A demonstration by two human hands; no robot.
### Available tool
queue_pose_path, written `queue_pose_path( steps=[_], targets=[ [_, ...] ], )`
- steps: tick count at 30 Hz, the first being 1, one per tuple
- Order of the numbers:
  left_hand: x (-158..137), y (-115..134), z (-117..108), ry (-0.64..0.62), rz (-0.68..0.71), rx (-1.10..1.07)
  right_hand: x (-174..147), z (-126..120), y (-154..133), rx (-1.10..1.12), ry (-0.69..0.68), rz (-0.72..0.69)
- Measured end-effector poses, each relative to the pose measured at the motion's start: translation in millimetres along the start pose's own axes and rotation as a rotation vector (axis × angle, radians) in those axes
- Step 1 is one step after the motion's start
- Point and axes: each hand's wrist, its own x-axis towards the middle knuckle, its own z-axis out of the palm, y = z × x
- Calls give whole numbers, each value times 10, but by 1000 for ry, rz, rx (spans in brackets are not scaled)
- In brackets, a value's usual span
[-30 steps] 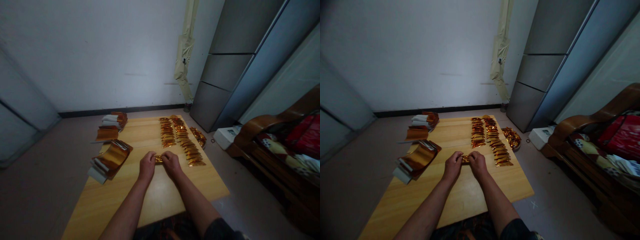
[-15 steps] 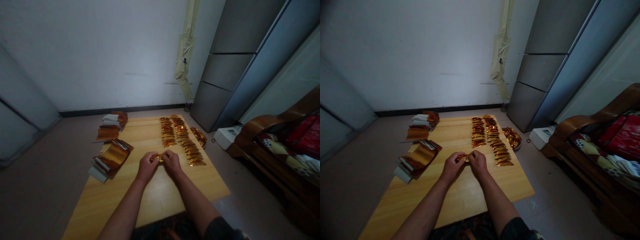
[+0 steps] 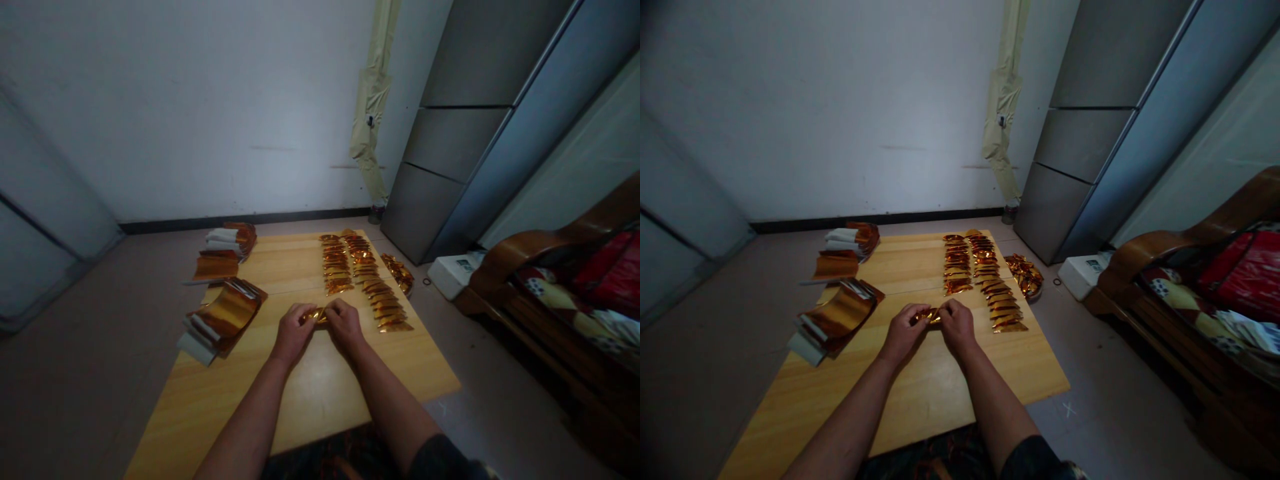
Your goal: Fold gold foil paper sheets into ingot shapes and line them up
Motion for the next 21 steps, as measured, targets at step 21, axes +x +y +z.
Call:
queue_pose_path(
  steps=[21],
  targets=[
    [-15,75,133,-46,29,359,-19,-301,92,-697,-33,-276]
  ],
)
